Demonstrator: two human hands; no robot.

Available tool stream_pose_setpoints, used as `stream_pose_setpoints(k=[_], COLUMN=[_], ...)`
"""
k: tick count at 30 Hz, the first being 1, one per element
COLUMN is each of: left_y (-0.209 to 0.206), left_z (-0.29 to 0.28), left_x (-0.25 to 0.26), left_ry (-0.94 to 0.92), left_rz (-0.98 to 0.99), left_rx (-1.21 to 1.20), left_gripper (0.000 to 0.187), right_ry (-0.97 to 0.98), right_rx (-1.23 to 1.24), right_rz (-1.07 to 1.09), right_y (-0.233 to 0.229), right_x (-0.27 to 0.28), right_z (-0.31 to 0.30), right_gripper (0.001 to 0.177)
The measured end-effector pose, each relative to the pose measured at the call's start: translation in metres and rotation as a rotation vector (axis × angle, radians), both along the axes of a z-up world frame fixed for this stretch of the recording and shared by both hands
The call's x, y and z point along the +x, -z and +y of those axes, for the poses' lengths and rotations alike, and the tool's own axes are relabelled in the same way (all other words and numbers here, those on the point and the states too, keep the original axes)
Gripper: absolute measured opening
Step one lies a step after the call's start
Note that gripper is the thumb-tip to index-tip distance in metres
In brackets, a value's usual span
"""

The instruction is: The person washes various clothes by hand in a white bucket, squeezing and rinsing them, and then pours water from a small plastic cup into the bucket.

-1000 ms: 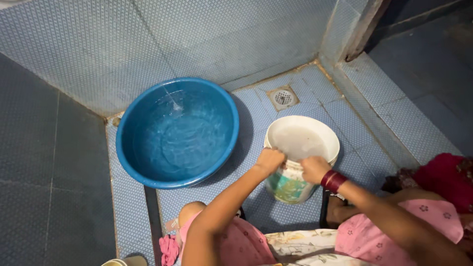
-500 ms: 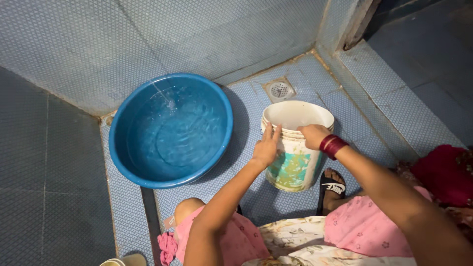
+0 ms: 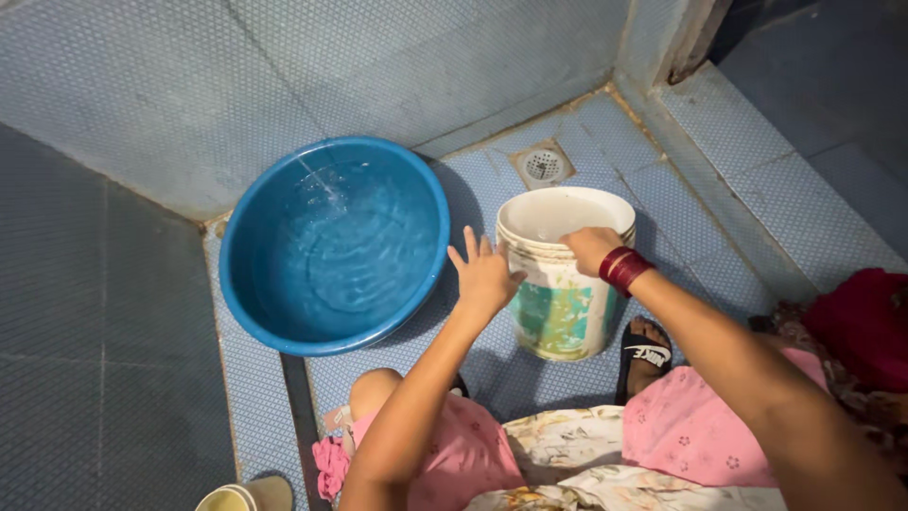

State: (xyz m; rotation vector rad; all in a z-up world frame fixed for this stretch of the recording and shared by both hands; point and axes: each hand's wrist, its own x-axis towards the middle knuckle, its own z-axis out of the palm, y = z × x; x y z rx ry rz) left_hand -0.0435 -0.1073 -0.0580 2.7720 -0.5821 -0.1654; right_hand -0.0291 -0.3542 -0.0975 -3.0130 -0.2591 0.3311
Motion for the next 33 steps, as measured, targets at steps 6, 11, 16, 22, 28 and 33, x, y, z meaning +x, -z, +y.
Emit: stream_pose_setpoints(k=[6, 11, 16, 22, 28, 33], left_y=[0.004, -0.001, -0.005, -0.003, 0.001, 0.007], left_z=[0.001, -0.002, -0.005, -0.012, -0.014, -0.011], left_x=[0.007, -0.001, -0.005, -0.006, -0.010, -0.012], left_ry=[-0.041, 0.006, 0.040, 0.105, 0.169, 0.194], left_rz=[-0.154, -0.135, -0.186, -0.155, -0.105, -0.118], left_rx=[0.033, 0.015, 0.073, 0.118, 0.162, 0.226], left_gripper=[0.066, 0.070, 0.068, 0.072, 0.071, 0.078], right_ry=[0.049, 0.077, 0.077, 0.118, 0.115, 0.128], right_rx=[-0.069, -0.090, -0.126, -0.103, -0.083, -0.063], right_rz=[-0.158, -0.203, -0.139, -0.033, -0.031, -0.097], right_y=[0.026, 0.043, 0.027, -0.013, -0.013, 0.003], right_x=[0.018, 0.033, 0.033, 0.019, 0.011, 0.012], right_z=[-0.025, -0.031, -0.030, -0.001, 0.005, -0.005], right_gripper=[0.033, 0.023, 0.030, 0.051, 0.060, 0.047])
